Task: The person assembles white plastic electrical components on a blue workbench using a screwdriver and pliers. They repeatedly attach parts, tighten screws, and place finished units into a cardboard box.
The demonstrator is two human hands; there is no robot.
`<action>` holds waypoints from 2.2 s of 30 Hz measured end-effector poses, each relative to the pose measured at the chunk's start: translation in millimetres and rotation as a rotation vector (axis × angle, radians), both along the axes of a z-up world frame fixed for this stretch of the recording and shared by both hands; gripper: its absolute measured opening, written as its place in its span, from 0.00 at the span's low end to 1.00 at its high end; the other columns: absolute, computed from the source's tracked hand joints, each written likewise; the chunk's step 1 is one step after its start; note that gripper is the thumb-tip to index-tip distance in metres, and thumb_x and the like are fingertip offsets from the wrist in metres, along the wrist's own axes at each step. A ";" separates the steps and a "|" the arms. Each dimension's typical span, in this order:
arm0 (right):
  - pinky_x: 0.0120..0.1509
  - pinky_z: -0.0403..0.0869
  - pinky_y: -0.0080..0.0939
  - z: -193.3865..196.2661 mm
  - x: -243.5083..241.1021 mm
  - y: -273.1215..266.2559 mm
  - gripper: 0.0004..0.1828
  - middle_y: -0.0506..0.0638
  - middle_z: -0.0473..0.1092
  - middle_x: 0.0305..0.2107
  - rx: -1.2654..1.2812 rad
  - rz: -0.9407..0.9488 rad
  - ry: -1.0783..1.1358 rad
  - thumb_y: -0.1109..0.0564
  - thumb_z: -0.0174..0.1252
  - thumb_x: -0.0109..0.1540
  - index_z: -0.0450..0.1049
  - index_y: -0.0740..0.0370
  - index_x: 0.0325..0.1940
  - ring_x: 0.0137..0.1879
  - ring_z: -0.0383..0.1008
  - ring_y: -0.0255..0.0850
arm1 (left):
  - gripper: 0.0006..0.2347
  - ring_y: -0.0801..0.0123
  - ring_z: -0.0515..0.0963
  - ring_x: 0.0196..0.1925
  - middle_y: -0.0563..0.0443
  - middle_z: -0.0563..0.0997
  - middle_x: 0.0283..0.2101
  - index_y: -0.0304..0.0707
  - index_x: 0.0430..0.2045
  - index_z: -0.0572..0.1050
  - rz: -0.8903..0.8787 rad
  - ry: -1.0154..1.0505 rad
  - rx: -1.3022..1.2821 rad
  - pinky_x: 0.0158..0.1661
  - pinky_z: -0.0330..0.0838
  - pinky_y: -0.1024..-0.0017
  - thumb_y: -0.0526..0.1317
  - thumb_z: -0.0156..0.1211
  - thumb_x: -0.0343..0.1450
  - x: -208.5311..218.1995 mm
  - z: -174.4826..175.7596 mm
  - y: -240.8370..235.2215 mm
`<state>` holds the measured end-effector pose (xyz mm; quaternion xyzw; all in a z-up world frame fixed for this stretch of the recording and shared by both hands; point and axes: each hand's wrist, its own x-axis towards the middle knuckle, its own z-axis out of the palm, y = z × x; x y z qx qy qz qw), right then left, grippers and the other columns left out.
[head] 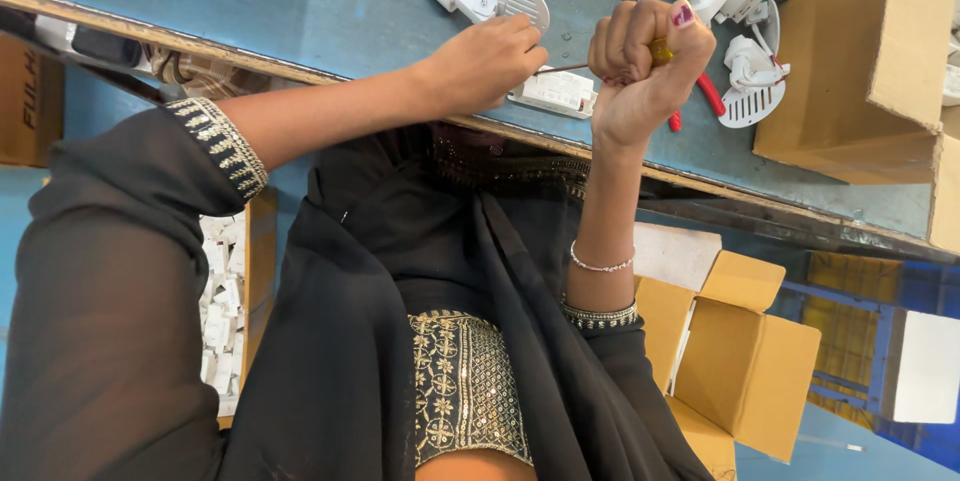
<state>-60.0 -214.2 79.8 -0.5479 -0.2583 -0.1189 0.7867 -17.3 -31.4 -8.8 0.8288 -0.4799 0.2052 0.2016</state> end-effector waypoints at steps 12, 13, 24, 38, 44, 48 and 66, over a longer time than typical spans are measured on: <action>0.23 0.42 0.39 -8.4 -0.4 -3.3 0.30 0.48 0.46 0.14 0.021 0.028 -0.024 0.41 0.39 0.74 0.48 0.58 0.22 0.19 0.39 0.34 | 0.02 0.57 0.78 0.48 0.43 0.79 0.36 0.30 0.25 0.78 -0.090 -0.170 0.136 0.48 0.74 0.64 0.31 0.61 0.63 13.4 1.4 -8.6; 0.23 0.42 0.39 -8.9 -0.6 -3.6 0.30 0.48 0.46 0.14 0.023 0.026 -0.026 0.41 0.39 0.73 0.48 0.58 0.22 0.19 0.39 0.34 | 0.02 0.56 0.78 0.48 0.44 0.79 0.36 0.30 0.25 0.78 -0.113 -0.162 0.149 0.48 0.75 0.64 0.31 0.60 0.63 17.0 1.8 -8.5; 0.22 0.42 0.37 -7.1 -5.7 -9.7 0.29 0.46 0.46 0.13 0.093 -0.001 -0.026 0.41 0.37 0.74 0.48 0.57 0.22 0.19 0.38 0.33 | 0.03 0.57 0.80 0.47 0.48 0.79 0.39 0.36 0.32 0.79 -0.200 -0.037 0.048 0.48 0.71 0.63 0.31 0.59 0.68 25.3 18.4 8.5; 0.22 0.41 0.36 -11.0 -7.6 -14.3 0.29 0.47 0.46 0.14 0.102 -0.040 -0.065 0.40 0.35 0.74 0.48 0.57 0.23 0.19 0.38 0.33 | 0.03 0.58 0.80 0.44 0.49 0.82 0.35 0.39 0.32 0.79 -0.249 0.106 0.092 0.50 0.67 0.61 0.36 0.63 0.69 35.1 17.5 12.7; 0.23 0.42 0.37 -10.7 -8.4 -19.5 0.28 0.46 0.46 0.13 0.118 -0.022 -0.041 0.42 0.34 0.74 0.48 0.57 0.22 0.19 0.38 0.33 | 0.03 0.53 0.80 0.39 0.47 0.82 0.31 0.37 0.27 0.79 -0.232 0.115 0.148 0.46 0.70 0.59 0.35 0.64 0.65 41.2 17.6 5.6; 0.23 0.43 0.37 -10.8 -7.3 -22.1 0.27 0.46 0.46 0.13 0.133 -0.015 -0.032 0.42 0.32 0.73 0.48 0.56 0.22 0.19 0.38 0.34 | 0.02 0.53 0.80 0.37 0.45 0.80 0.28 0.36 0.25 0.79 -0.242 0.083 0.254 0.46 0.71 0.59 0.34 0.63 0.63 42.4 20.8 -0.2; 0.22 0.42 0.36 -12.4 -5.3 -28.5 0.27 0.47 0.46 0.13 0.163 -0.017 -0.023 0.42 0.33 0.72 0.49 0.57 0.23 0.19 0.37 0.33 | 0.00 0.48 0.81 0.37 0.42 0.80 0.29 0.33 0.21 0.79 -0.240 0.108 0.237 0.41 0.73 0.57 0.31 0.64 0.62 44.9 16.5 -13.6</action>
